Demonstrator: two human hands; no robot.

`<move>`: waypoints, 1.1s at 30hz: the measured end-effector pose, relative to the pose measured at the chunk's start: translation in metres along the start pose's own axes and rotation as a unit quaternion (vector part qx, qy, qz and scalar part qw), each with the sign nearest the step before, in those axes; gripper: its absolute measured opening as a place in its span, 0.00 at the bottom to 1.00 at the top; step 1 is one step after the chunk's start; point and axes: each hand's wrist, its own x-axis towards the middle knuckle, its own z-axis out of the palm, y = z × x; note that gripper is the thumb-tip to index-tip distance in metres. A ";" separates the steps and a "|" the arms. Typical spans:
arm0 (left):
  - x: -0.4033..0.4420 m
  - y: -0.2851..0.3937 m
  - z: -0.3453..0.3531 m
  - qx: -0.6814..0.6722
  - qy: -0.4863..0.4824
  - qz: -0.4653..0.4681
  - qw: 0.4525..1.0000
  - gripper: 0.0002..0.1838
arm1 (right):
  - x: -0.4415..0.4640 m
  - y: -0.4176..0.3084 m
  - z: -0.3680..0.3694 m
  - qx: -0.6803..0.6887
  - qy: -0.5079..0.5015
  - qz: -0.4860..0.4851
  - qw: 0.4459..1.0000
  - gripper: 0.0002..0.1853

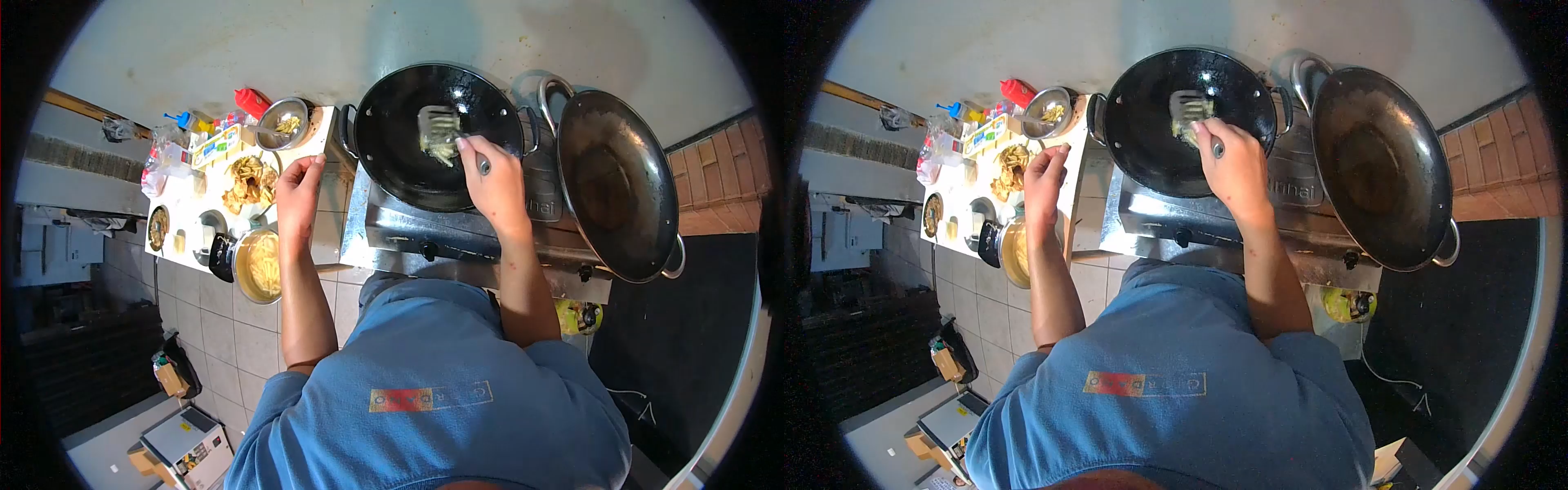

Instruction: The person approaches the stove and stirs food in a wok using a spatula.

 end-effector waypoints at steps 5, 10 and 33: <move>0.003 0.002 -0.001 -0.015 -0.001 -0.004 1.000 0.11 | 0.001 -0.010 -0.014 -0.054 -0.019 0.041 0.998 0.12; 0.006 -0.003 -0.001 -0.016 -0.010 -0.011 1.000 0.11 | 0.000 -0.009 -0.008 -0.065 0.016 0.031 0.997 0.12; 0.073 -0.012 0.003 -0.031 -0.058 -0.036 0.997 0.08 | -0.005 -0.020 -0.006 -0.027 -0.014 0.077 0.997 0.08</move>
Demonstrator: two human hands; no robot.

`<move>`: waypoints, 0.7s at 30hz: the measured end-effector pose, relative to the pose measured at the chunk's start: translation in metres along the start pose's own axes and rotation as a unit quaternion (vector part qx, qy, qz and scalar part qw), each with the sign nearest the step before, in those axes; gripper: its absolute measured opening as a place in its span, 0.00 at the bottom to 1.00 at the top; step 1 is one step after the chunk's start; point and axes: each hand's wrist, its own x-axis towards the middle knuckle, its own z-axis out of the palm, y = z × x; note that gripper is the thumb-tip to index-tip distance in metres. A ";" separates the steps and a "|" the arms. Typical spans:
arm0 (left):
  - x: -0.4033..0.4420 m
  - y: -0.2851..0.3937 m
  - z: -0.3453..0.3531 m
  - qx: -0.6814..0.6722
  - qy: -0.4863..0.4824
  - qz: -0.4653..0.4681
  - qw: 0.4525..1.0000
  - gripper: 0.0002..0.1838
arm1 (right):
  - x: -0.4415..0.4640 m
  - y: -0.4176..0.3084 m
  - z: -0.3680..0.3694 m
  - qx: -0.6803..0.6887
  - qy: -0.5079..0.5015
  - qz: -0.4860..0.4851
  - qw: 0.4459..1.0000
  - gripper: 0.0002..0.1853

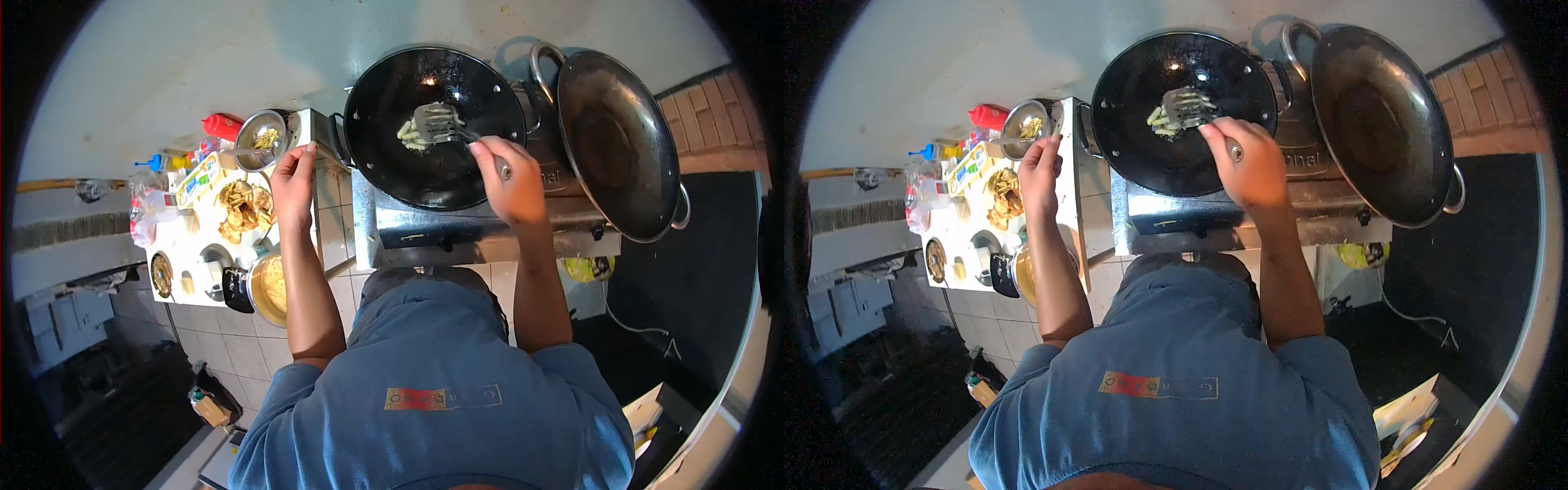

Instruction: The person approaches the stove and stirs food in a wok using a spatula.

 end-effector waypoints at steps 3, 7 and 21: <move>0.007 -0.007 0.002 -0.026 -0.038 -0.003 0.999 0.08 | -0.006 -0.007 -0.006 -0.035 0.048 0.026 0.998 0.08; 0.021 -0.008 0.004 -0.019 -0.084 -0.022 0.996 0.09 | -0.015 -0.012 -0.007 -0.051 0.084 0.032 0.995 0.09; 0.046 -0.008 0.002 -0.002 -0.197 -0.021 0.980 0.10 | -0.052 -0.050 0.012 -0.139 0.133 0.047 0.980 0.07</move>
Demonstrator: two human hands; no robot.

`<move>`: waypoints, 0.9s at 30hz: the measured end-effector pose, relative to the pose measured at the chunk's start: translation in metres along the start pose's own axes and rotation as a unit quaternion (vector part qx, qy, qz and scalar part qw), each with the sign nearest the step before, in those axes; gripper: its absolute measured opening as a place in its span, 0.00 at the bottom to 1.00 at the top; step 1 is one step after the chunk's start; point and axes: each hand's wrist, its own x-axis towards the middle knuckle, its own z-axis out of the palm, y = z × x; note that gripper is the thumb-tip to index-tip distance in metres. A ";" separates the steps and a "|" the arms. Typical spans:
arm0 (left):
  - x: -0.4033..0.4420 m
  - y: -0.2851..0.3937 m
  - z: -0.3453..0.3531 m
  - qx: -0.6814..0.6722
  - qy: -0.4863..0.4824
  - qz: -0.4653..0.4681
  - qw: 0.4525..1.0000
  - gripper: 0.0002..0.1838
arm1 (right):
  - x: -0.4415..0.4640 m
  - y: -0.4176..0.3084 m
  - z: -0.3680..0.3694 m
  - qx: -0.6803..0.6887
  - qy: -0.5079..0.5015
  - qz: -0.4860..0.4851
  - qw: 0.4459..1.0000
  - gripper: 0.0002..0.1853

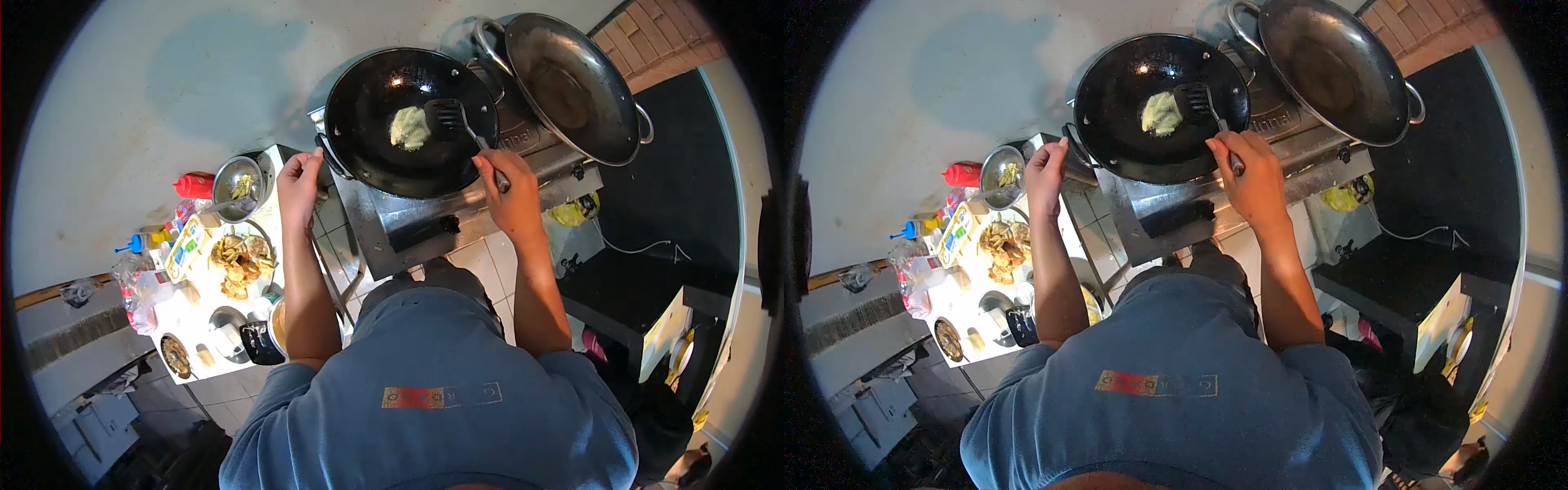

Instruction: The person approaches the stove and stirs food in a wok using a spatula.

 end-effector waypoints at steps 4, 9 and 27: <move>-0.003 0.008 0.002 -0.011 -0.001 0.003 1.000 0.12 | -0.006 -0.007 0.001 -0.002 0.007 0.002 1.000 0.06; -0.002 0.006 0.000 -0.025 0.019 -0.003 1.000 0.13 | -0.004 -0.010 -0.001 0.044 0.011 0.043 0.998 0.06; -0.058 0.034 0.070 -0.010 0.251 0.072 0.965 0.17 | 0.051 0.080 -0.036 0.210 -0.118 -0.046 0.969 0.06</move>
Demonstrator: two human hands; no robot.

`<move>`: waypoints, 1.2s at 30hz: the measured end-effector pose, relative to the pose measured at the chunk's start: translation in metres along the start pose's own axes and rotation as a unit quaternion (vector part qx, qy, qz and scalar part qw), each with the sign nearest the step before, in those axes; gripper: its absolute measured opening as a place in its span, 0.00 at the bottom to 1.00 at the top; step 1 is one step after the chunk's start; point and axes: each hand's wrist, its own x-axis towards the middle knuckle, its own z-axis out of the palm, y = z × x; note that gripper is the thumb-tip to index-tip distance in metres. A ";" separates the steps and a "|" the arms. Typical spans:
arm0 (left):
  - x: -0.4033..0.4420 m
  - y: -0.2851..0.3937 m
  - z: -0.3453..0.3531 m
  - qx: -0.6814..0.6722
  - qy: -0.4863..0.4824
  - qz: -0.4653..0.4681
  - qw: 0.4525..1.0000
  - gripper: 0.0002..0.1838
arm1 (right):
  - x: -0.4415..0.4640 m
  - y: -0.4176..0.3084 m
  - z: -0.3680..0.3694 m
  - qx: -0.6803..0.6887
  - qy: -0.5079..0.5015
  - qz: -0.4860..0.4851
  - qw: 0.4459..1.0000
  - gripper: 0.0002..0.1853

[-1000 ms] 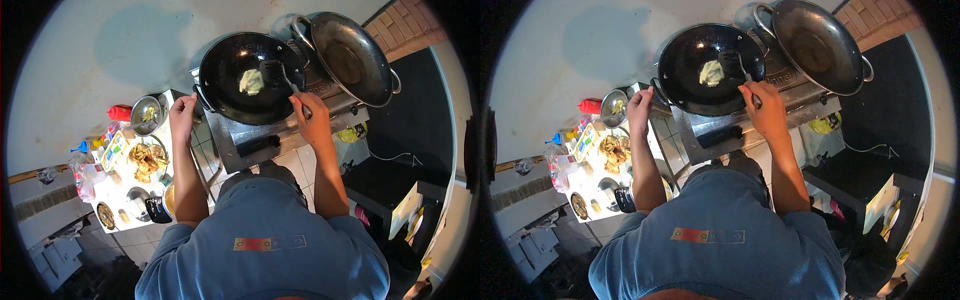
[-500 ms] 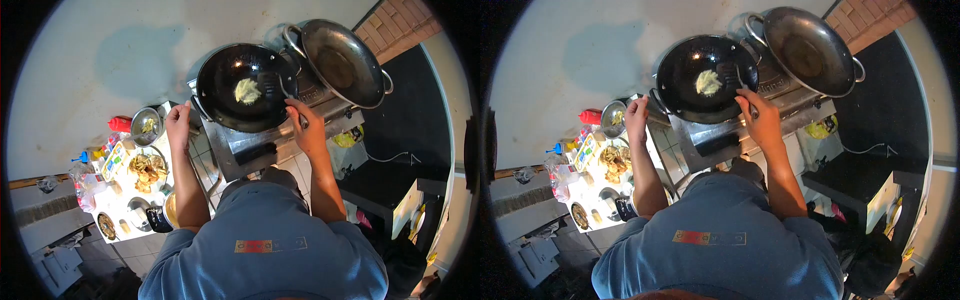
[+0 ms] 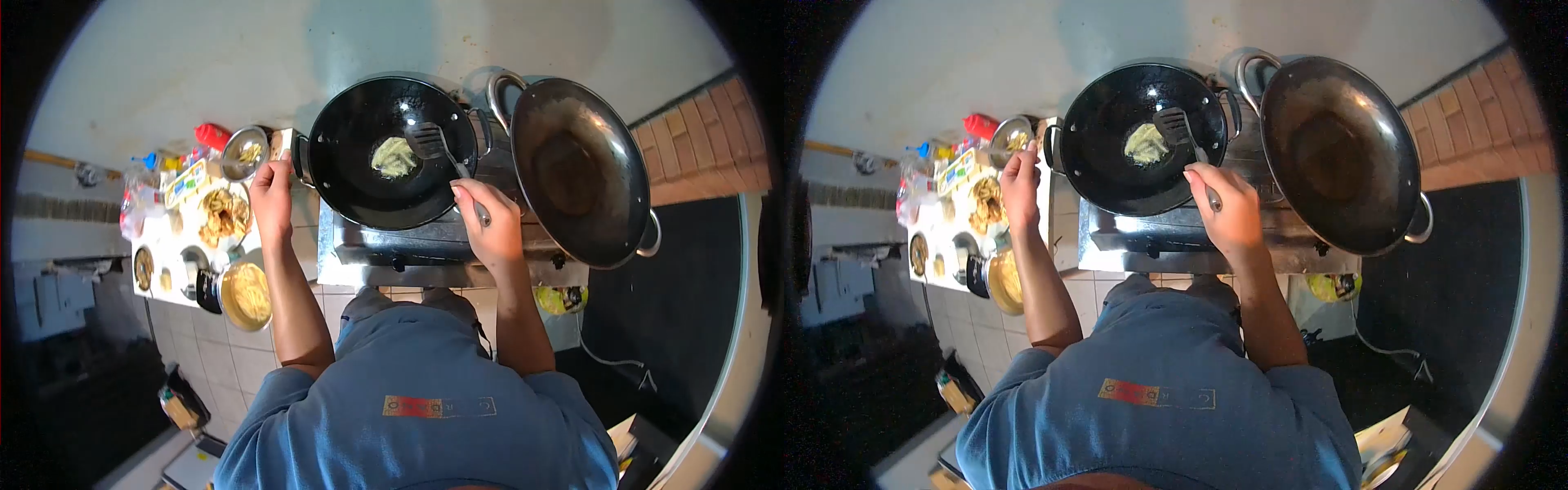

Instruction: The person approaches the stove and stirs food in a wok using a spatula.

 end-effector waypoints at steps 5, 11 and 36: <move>-0.037 0.002 0.006 0.042 0.039 -0.005 0.998 0.18 | 0.011 0.007 -0.012 0.025 -0.045 -0.071 0.996 0.06; -0.050 -0.004 -0.006 0.087 0.061 -0.014 0.994 0.21 | 0.013 0.017 -0.001 0.018 -0.078 -0.084 0.993 0.07; 0.004 -0.038 -0.031 0.048 0.026 -0.026 0.998 0.15 | 0.026 0.010 0.048 -0.066 -0.044 -0.022 0.997 0.06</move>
